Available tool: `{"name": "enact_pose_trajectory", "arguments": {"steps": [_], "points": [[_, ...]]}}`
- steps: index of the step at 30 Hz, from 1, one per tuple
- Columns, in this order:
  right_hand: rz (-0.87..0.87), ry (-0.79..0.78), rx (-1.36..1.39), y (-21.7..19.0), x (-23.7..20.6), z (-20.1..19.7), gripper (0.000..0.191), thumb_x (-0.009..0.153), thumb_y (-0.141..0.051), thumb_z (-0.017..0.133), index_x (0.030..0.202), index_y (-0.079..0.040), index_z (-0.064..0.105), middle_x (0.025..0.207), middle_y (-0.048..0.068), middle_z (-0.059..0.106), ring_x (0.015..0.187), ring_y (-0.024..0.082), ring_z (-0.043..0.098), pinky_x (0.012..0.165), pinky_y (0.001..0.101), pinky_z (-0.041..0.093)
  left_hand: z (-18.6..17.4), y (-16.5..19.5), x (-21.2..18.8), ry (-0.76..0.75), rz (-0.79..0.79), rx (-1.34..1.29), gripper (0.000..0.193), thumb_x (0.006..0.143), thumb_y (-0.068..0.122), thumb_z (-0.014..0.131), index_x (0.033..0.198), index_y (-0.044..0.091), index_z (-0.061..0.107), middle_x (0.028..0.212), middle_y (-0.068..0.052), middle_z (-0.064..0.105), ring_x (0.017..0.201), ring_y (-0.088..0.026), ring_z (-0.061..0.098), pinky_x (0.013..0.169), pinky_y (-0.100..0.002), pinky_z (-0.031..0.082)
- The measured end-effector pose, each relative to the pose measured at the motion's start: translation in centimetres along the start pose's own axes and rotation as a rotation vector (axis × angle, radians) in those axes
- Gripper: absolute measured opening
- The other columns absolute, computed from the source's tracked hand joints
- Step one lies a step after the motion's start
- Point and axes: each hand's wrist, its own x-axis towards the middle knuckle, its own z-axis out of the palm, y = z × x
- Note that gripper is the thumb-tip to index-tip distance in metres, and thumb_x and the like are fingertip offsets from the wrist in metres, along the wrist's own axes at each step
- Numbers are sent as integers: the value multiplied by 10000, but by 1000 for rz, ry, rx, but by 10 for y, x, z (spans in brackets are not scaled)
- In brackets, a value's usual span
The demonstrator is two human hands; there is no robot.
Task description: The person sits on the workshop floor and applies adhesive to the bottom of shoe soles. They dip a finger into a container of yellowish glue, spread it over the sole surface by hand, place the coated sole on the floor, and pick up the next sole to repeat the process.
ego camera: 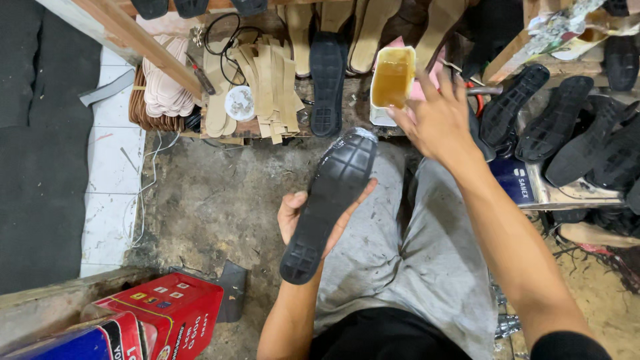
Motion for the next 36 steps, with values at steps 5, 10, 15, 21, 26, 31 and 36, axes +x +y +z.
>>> {"name": "enact_pose_trajectory", "arguments": {"steps": [5,10,15,21,26,31,36], "points": [[13,125,970,-30,-59,-51,786,1092,-676,291,1124,-20,723,1258,124,630,1272,275,556,1150,404,383,6,-7,-1,-46,-85,-19,909,765,222,595,1570,-96,319,1595,-253,403,1527,-370,327,1332,-596,45],[-21,139,1303,-52,-84,-64,1067,1044,-784,117,1350,84,658,1127,156,555,1132,259,505,1120,393,346,4,-16,-6,-25,-141,-49,928,756,204,587,1601,-49,300,1583,-241,431,1505,-367,378,1341,-535,63],[-92,235,1008,-72,-103,-68,977,1065,-703,73,1301,21,686,1079,151,607,1086,282,529,1147,463,371,-18,-11,-8,-50,-213,-36,728,829,230,535,1485,-79,464,1434,-245,602,1335,-334,591,1241,-400,388],[-174,301,823,-77,-118,-68,880,1075,-634,107,1255,-8,699,1015,152,619,1038,324,547,1134,537,373,-36,-11,-6,-153,-244,35,596,869,234,504,1362,-85,610,1233,-229,702,1009,-300,700,860,-364,584],[-166,337,732,-86,-117,-66,888,1092,-638,124,1328,18,674,1015,142,608,1028,322,527,1094,529,381,-37,-18,0,38,-112,168,564,827,259,496,1287,-55,579,1150,-217,692,925,-303,711,818,-383,607],[-269,327,653,-99,-125,-67,794,1087,-589,139,1221,-94,745,926,69,610,999,310,551,1117,580,354,-37,-12,4,57,-61,254,594,868,246,482,1363,-74,556,1133,-246,691,854,-316,705,761,-402,610],[-290,291,581,-98,-122,-64,781,1092,-588,226,1256,-19,734,933,79,579,989,289,550,1087,578,346,-44,-14,13,86,-6,230,605,860,217,467,1373,-95,544,1163,-247,686,935,-318,700,883,-408,597]]}}
